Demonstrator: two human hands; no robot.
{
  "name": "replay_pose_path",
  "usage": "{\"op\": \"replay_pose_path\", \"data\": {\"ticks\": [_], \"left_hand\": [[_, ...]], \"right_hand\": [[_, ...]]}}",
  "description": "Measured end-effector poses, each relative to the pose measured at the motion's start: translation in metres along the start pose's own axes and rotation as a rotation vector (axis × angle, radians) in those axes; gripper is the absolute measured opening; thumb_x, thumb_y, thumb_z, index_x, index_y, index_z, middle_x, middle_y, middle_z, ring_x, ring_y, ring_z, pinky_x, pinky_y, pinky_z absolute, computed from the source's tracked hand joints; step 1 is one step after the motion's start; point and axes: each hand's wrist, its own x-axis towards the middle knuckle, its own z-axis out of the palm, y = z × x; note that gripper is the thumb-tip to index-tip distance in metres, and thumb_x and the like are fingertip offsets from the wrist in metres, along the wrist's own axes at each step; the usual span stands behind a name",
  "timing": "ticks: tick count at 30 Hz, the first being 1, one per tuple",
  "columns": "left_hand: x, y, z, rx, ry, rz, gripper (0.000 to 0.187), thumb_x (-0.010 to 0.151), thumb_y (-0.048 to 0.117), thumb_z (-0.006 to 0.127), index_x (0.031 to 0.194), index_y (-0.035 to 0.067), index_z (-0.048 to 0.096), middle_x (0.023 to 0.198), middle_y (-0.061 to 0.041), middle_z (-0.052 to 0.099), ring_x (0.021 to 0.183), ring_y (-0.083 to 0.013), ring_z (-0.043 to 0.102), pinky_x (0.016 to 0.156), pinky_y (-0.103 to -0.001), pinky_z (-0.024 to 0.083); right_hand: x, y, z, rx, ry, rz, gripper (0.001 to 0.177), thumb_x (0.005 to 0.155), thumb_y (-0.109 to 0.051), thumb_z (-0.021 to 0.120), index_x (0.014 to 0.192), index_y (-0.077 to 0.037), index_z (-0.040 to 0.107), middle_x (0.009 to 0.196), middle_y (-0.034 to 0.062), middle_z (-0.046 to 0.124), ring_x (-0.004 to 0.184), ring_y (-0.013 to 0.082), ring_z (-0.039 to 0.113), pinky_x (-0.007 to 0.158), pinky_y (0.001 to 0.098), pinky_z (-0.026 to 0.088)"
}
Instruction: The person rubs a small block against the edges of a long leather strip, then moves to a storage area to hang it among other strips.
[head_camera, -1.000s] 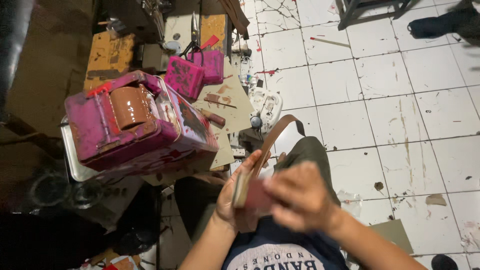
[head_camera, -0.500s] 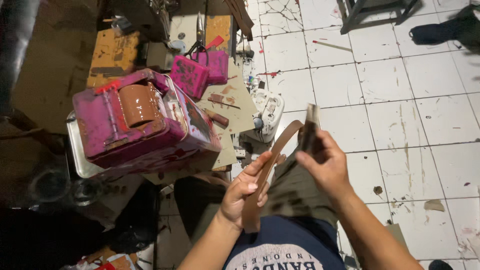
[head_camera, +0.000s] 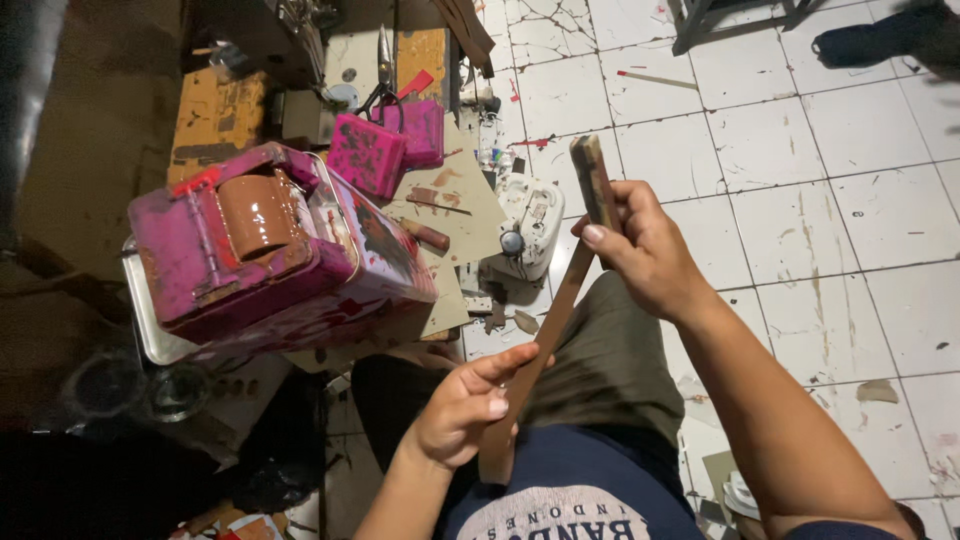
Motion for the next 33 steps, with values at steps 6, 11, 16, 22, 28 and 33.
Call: {"op": "replay_pose_path", "data": {"ticks": [6,11,16,22,28,33], "left_hand": [[0.008,-0.011,-0.004,-0.203,-0.13,0.185,0.094,0.073,0.004,0.077,0.158,-0.003,0.036,0.163,-0.027,0.038,0.06,-0.0171,0.057,0.056,-0.022,0.054],[0.012,-0.007,0.002,-0.36,-0.184,0.258,0.092,0.079,-0.002,0.07,0.161,0.0,0.028,0.168,-0.025,0.027,0.065,-0.0162,0.054,0.058,-0.023,0.054],[0.018,-0.011,0.0,-0.355,-0.186,0.274,0.094,0.081,0.0,0.07,0.164,0.002,0.027,0.159,-0.022,0.04,0.066,-0.0162,0.05,0.058,-0.024,0.05],[0.022,-0.019,-0.008,-0.4,-0.181,0.25,0.094,0.081,-0.004,0.064,0.165,0.003,0.022,0.166,-0.019,0.03,0.067,-0.016,0.053,0.059,-0.023,0.052],[0.023,-0.013,0.006,-0.38,-0.196,0.276,0.1,0.084,0.009,0.086,0.162,0.001,0.023,0.112,-0.021,0.069,0.097,-0.0271,0.073,0.087,-0.036,0.061],[0.026,-0.035,-0.027,-0.341,-0.143,0.282,0.076,0.085,0.0,0.065,0.157,0.006,0.04,0.146,-0.022,0.053,0.066,-0.0152,0.052,0.056,-0.024,0.05]], "right_hand": [[0.001,-0.019,0.015,-0.227,0.083,-0.09,0.05,0.098,-0.032,0.059,0.143,-0.009,0.057,0.134,0.0088,0.062,0.123,0.0199,0.06,0.103,0.0332,0.045],[-0.029,0.011,0.03,-0.286,0.318,-0.129,0.062,0.094,-0.032,0.07,0.15,-0.009,0.056,0.115,0.0104,0.064,0.095,0.0208,0.06,0.084,0.0336,0.05],[-0.09,0.003,0.059,-0.394,0.247,-0.609,0.058,0.088,-0.019,0.084,0.139,-0.005,0.059,0.098,0.012,0.064,0.085,0.0282,0.056,0.079,0.0404,0.046],[-0.08,0.017,0.044,-0.486,0.212,-0.735,0.065,0.093,-0.019,0.084,0.149,-0.015,0.052,0.083,0.0003,0.063,0.07,0.021,0.056,0.073,0.0415,0.044],[-0.098,0.0,0.051,-0.48,0.044,-0.765,0.052,0.088,-0.039,0.079,0.128,-0.008,0.067,0.099,0.0094,0.067,0.08,0.0229,0.058,0.077,0.0376,0.038],[-0.083,-0.003,0.047,-0.391,0.164,-0.741,0.058,0.09,-0.016,0.078,0.144,-0.013,0.055,0.073,-0.002,0.056,0.061,0.0187,0.049,0.066,0.0403,0.042]]}}
